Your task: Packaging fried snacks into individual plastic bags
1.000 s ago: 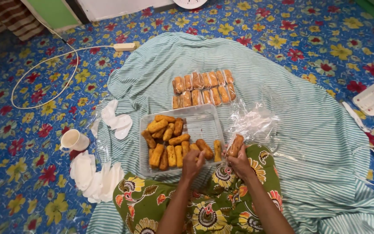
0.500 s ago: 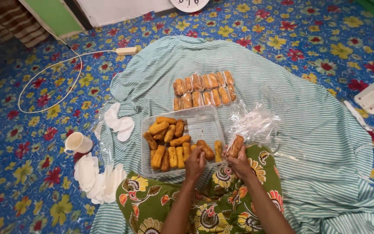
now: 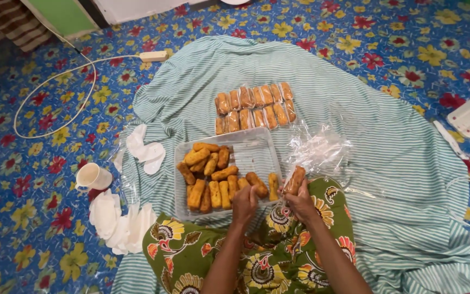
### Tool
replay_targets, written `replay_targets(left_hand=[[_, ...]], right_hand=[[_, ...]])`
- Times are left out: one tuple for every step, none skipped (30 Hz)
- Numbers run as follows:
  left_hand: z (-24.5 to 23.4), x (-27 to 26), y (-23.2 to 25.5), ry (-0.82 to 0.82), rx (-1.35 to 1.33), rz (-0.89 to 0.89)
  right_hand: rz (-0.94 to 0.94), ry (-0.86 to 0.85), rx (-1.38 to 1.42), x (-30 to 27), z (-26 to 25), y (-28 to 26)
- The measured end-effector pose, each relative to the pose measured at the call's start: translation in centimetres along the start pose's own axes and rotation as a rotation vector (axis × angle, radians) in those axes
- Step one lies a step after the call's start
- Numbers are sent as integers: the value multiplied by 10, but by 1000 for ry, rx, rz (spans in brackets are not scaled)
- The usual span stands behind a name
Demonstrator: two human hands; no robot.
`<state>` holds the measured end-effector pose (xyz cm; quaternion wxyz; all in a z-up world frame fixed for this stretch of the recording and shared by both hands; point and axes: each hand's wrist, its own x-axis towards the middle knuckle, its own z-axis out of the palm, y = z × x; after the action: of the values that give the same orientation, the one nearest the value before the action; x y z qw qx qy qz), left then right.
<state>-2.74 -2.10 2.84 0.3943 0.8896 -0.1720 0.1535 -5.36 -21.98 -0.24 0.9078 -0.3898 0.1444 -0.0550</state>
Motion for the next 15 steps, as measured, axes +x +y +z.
replay_targets(left_hand=[[2,0,3,-1,-2,-4],[4,0,5,33,-90,25],[6,0,7,68,-178,54],[3,3,7,65,-179,46],[1,7,6,57,-182,56],[-1,7,5,44,-187,63],[-2,9,7,36,-190,52],[-3,10,10,27,-240,4],[-3,10,12,18,-289,-45],[-2,10,14,4,-292,-59],[-1,10,16,-15,-394,-86],[0,11,17,-32,-495,-114],[3,10,17,-43,-497,-128],[5,10,18,-74,-611,-212],[7,10,18,-103,-725,-297]], right_hand=[[3,2,-3,2,-1,0],[-2,-20,0,3,-3,1],[-7,-41,3,5,-4,2],[0,-37,1,4,-4,1],[-10,-95,-34,3,-3,0],[-17,-148,-69,-1,-5,0],[-7,-138,-71,5,-11,8],[2,-198,-85,8,-18,16],[11,-258,-99,12,-26,24],[23,-242,-98,13,-31,30],[26,-299,-93,14,-37,36],[28,-358,-87,17,-42,43],[39,-344,-86,16,-45,46],[57,-365,-132,17,-49,49],[76,-386,-178,16,-52,52]])
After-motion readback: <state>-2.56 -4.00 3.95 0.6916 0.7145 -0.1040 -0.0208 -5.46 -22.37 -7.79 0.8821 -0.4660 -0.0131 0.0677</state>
